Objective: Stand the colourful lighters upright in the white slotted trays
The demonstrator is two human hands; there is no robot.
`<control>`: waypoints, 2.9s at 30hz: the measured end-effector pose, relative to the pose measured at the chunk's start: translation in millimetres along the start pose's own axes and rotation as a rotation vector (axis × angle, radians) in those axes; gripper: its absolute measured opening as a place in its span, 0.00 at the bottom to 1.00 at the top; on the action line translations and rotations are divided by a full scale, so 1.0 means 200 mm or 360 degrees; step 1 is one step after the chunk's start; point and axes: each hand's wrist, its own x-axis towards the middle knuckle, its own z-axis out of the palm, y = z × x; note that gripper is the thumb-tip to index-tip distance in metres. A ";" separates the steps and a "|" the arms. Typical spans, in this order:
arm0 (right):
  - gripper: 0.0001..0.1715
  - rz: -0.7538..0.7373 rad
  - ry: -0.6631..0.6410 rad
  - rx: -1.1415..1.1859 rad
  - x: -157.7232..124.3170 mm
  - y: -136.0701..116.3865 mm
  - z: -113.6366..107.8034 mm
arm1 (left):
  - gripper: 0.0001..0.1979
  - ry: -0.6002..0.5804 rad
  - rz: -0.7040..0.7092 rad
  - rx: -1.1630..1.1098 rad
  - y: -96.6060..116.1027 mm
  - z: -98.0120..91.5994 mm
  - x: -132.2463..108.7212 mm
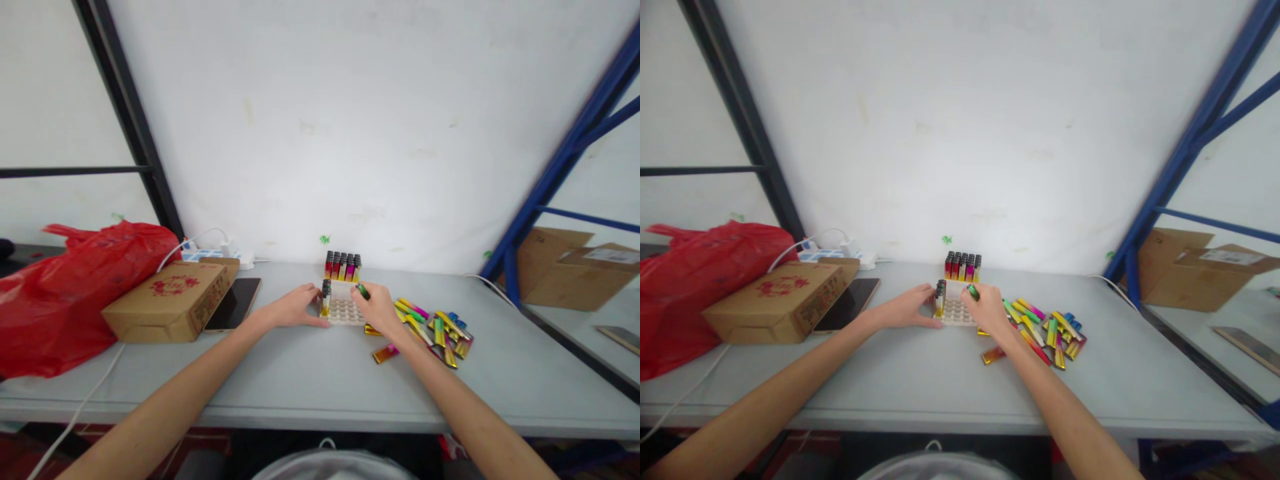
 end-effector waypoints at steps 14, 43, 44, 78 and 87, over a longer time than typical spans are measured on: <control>0.19 -0.0379 -0.0188 -0.0067 -0.02 0.02 0.02 | 0.37 -0.0043 -0.0003 -0.0057 -0.02 -0.01 0.00; 0.21 -0.0489 -0.0581 -0.0387 -0.04 -0.07 0.14 | 0.37 -0.0095 0.0011 -0.0119 -0.07 -0.02 0.01; 0.23 -0.0495 -0.0597 -0.0361 -0.03 -0.06 0.11 | 0.37 -0.0100 0.0010 -0.0114 -0.07 -0.03 0.01; 0.13 0.0107 -0.1049 -0.0202 0.05 0.31 -0.38 | 0.38 -0.0138 -0.0091 -0.0083 -0.04 -0.05 0.00; 0.16 -0.0155 -0.0140 -0.0256 0.11 0.29 -0.26 | 0.39 -0.0170 -0.0074 -0.0096 -0.04 -0.05 0.00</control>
